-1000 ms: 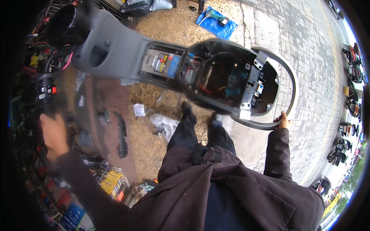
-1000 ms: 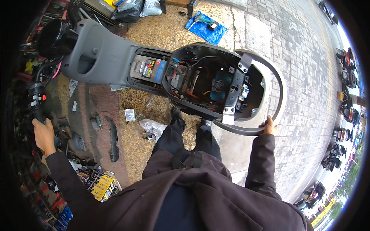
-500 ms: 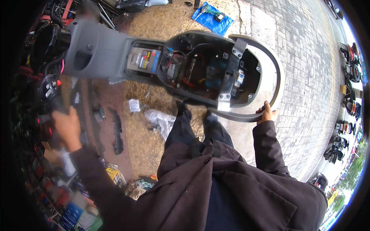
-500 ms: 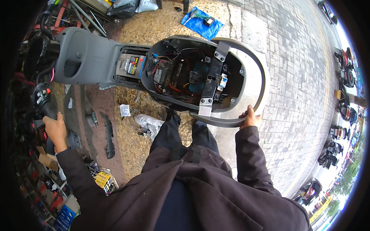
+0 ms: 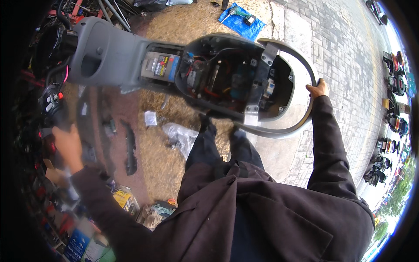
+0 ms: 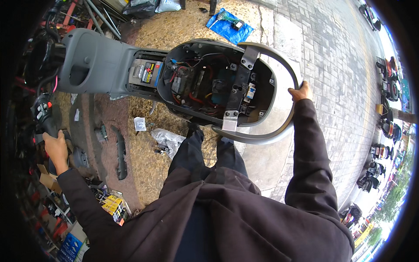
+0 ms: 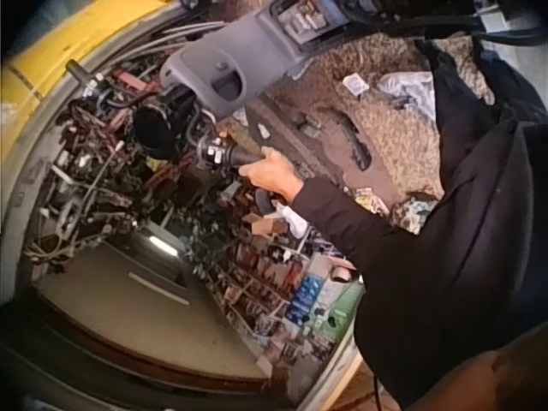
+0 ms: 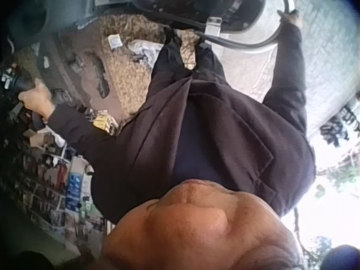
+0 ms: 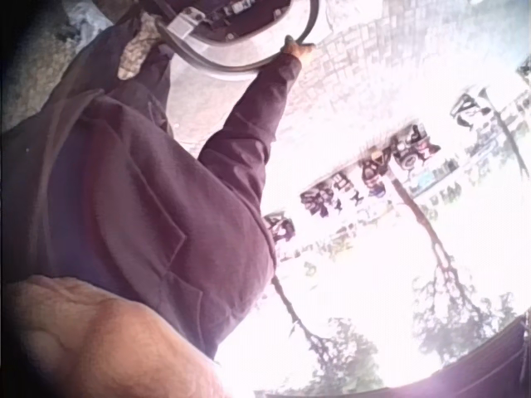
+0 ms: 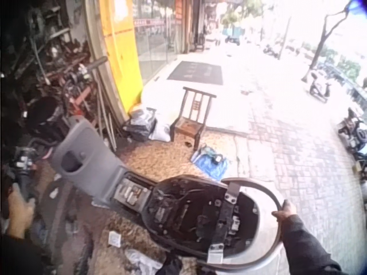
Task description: The person uses a cordless drill to remove screws from a scooter's body panel, then detaches the panel and places it aside. They then reattach the panel, aligning it with the frame and securing it with screws.
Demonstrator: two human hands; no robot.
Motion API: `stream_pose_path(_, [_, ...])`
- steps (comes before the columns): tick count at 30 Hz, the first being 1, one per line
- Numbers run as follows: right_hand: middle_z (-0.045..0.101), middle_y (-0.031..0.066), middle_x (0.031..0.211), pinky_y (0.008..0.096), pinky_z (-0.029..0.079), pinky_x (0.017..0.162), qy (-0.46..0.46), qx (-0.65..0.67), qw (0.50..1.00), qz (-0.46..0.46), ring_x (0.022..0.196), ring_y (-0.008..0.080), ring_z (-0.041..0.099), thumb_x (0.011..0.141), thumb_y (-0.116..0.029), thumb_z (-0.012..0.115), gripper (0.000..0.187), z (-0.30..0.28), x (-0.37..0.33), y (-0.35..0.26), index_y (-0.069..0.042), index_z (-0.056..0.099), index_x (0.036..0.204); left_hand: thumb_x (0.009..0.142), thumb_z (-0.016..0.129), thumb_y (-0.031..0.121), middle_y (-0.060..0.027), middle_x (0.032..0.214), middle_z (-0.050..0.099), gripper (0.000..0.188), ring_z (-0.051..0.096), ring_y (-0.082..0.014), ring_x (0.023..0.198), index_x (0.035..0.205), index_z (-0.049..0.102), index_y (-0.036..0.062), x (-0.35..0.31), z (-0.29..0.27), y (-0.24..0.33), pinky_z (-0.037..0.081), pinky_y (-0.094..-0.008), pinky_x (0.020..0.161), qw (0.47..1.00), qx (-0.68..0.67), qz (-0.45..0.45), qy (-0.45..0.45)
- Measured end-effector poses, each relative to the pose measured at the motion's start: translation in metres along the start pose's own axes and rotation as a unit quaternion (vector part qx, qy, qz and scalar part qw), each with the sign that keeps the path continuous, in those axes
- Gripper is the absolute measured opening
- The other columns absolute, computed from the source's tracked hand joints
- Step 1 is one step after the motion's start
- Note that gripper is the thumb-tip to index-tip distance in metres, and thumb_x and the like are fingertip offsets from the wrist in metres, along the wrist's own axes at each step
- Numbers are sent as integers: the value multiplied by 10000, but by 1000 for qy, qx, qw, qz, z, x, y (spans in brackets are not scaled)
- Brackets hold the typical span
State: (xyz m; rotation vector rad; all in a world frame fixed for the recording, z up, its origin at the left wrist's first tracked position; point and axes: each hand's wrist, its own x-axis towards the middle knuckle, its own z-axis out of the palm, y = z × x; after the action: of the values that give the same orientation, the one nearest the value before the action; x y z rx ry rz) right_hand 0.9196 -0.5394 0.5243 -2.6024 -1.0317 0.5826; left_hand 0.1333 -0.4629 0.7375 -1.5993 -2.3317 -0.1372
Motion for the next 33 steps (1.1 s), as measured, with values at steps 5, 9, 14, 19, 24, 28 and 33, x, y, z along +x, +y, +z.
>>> stream_pose_path(5, [645, 165, 685, 368, 541, 544, 65, -55, 996, -21, 563, 252, 663, 711, -156, 722, 301, 10, 7, 4, 26, 616, 927, 847, 680, 236, -361, 1093, 604, 561, 579, -506, 1045, 1226, 454, -111, 3, -4, -6, 468, -500, 887, 1000, 6, 18, 14])
stream_pose_path(9, [664, 179, 722, 391, 554, 610, 75, -82, 993, -31, 621, 292, 680, 703, -187, 731, 314, 19, 17, 18, 20, 608, 905, 834, 690, 220, -361, 1086, 610, 582, 581, -509, 1047, 1260, 457, -101, 3, -7, -14, 476, -495, 893, 1000, 16, -2, 5])
stream_pose_path(14, [659, 196, 763, 403, 558, 637, 89, -78, 992, -36, 683, 325, 684, 685, -160, 749, 349, 19, 13, 19, 29, 596, 935, 828, 690, 184, -349, 1162, 598, 603, 581, -492, 1087, 1314, 450, -79, 18, -9, -44, 465, -482, 933, 1000, 19, 9, 0])
stream_pose_path(19, [644, 165, 742, 370, 557, 516, -12, -26, 1000, 10, 576, 252, 660, 698, -146, 788, 424, 8, 30, -2, 48, 559, 998, 834, 680, 140, -307, 1126, 633, 558, 605, -453, 1058, 1326, 482, -35, 34, -13, -80, 485, -462, 900, 998, -52, 28, 5])
stream_pose_path(24, [616, 162, 689, 365, 530, 466, -34, -105, 993, -36, 520, 244, 634, 735, -149, 772, 451, 14, 60, -15, 42, 530, 1065, 844, 685, 229, -286, 1142, 635, 571, 606, -440, 1061, 1340, 497, 18, 27, -14, -69, 483, -468, 899, 999, 27, -24, 10])
stream_pose_path(28, [604, 173, 686, 371, 507, 433, -79, 30, 996, -22, 503, 249, 618, 747, -150, 764, 397, 17, 62, -10, 59, 522, 982, 853, 693, 326, -267, 1166, 633, 596, 599, -437, 1074, 1348, 509, 49, 15, -25, -38, 476, -474, 912, 996, 34, -25, 81])
stream_pose_path(33, [553, 132, 619, 366, 482, 370, -119, 58, 988, -75, 435, 230, 570, 752, -115, 770, 363, 13, 59, -8, 60, 484, 890, 883, 677, 412, -253, 1206, 595, 614, 573, -383, 1137, 1251, 545, -61, -76, 6, 55, 457, -441, 965, 936, -40, -65, 344])
